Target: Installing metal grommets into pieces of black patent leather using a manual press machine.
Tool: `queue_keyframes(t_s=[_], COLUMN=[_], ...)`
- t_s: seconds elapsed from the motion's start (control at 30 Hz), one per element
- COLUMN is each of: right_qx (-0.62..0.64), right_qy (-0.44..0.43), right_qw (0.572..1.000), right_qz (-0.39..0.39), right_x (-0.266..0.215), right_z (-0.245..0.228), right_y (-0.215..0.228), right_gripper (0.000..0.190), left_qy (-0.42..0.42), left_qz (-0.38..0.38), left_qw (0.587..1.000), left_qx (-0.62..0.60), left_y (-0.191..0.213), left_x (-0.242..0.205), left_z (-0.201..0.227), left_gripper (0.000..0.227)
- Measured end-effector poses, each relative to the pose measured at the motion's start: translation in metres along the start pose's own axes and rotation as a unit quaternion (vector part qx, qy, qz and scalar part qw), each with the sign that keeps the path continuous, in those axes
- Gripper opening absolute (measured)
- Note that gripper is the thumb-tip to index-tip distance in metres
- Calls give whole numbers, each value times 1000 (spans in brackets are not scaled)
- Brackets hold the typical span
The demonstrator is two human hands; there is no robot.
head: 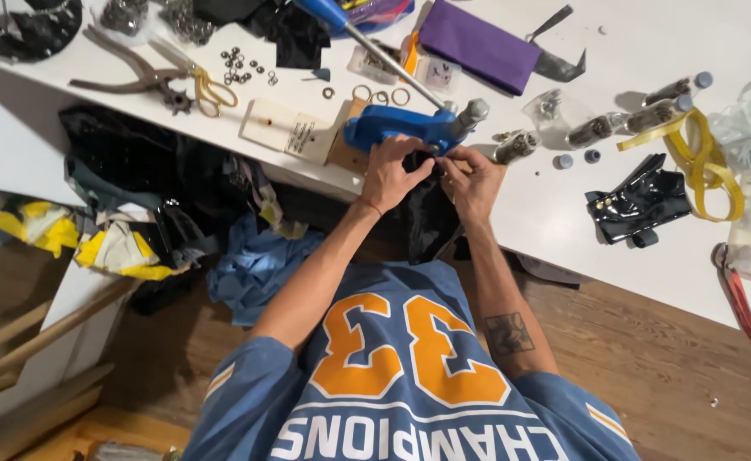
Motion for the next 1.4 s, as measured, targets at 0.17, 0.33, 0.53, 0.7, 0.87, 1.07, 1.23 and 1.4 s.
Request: queue_keyframes(t_s=[0.17, 0.33, 0.53, 0.7, 0.87, 1.07, 1.23, 1.4], right_qx=[-63, -34, -87, -46, -62, -87, -42, -120], right_qy=[33, -25, 64, 73, 30, 58, 40, 102], right_qw=[997, 999, 993, 993, 994, 989, 990, 980], right_qz=[-25, -22, -46, -85, -81, -107, -128, -125], right_x=[4, 6, 7, 8, 10, 16, 14, -2], right_z=[-6, -2, -8, -9, -19, -11, 10, -14], right_y=[-1, -1, 1, -2, -8, 0, 12, 2], right_gripper=[9, 11, 15, 11, 14, 14, 9, 13], left_qy=[-3, -9, 2, -6, 17, 46, 4, -18], left_qz=[2, -9, -14, -18, -5, 27, 55, 16], left_qw=[1000, 1000, 1000, 999, 999, 998, 998, 999], left_qx=[-6, -11, 0, -44, -39, -38, -35, -38], left_y=[6, 6, 4, 7, -6, -12, -1, 15], left_x=[2, 3, 3, 3, -1, 0, -1, 2], left_z=[4, 4, 2, 2, -9, -11, -3, 11], left_gripper=[25, 24, 26, 22, 17, 24, 24, 14])
Point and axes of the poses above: each hand's wrist, its own x-axis towards the middle knuckle, its own y-axis out of the back of the hand, z = x × y, the point moved 3 cm from there along x, towards the middle knuckle, and after that the axes turned 13 degrees about x, right-handed, at the moved point
